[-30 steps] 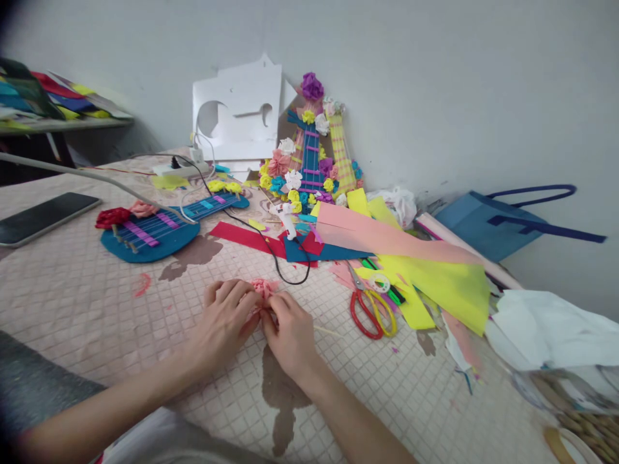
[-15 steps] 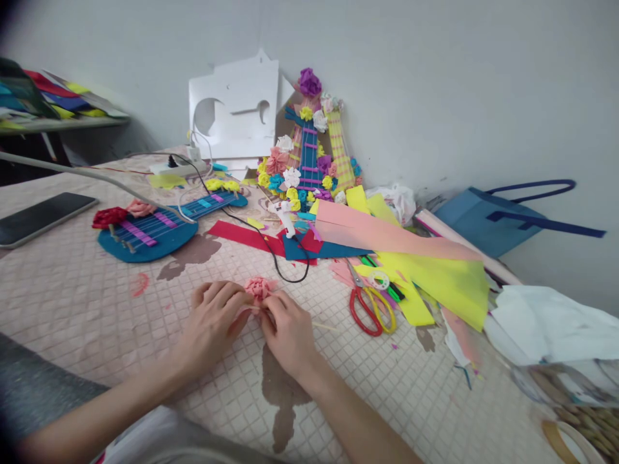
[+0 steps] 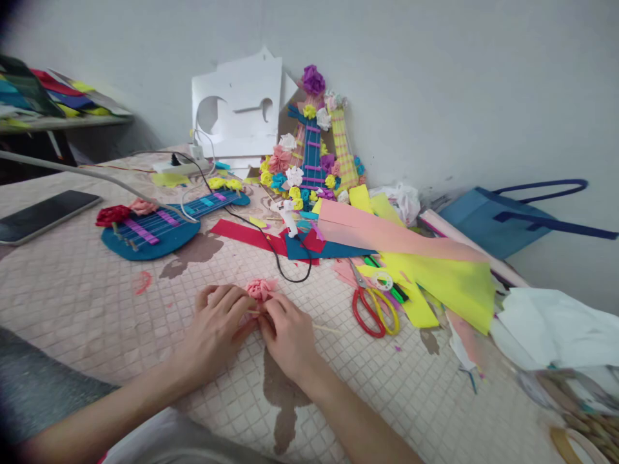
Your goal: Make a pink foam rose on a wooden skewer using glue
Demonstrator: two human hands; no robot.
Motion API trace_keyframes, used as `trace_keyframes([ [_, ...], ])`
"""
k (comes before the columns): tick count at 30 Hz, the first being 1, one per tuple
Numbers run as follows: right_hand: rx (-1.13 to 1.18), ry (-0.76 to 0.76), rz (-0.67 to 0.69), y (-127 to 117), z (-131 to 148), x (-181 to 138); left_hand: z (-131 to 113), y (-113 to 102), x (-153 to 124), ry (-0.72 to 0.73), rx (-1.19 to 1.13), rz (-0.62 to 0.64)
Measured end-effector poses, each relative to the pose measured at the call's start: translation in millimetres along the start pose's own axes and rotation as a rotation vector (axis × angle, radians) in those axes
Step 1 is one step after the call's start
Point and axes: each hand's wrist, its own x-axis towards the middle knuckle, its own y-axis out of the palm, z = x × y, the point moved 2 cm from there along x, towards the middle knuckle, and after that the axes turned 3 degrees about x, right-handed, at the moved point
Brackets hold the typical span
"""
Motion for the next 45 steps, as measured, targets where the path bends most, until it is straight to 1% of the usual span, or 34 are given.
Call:
trace_keyframes([
  [9, 0.0, 0.026, 0.018, -0.6, -0.2, 0.4, 0.1, -0.1, -1.9, -0.004, -0.01, -0.003],
  [16, -0.029, -0.023, 0.022, -2.4, 0.6, -0.4, 5.0, -5.2, -7.4, -0.018, -0.019, -0.048],
  [21, -0.072, -0.057, 0.042, -2.3, 0.7, -1.2, 4.8, -5.8, -8.9, -0.012, -0.005, -0.046],
  [32, -0.103, -0.056, 0.063, -0.8, 0.7, -3.3, -1.8, 0.6, -7.4, -0.017, -0.014, -0.019],
  [41, -0.097, -0.064, 0.072, -2.8, -0.8, -4.1, 3.1, -2.2, -8.9, -0.041, -0.071, -0.004],
  [45, -0.133, -0.086, 0.072, -0.9, 0.4, -3.8, 4.2, -4.0, -9.5, -0.064, -0.083, -0.008],
])
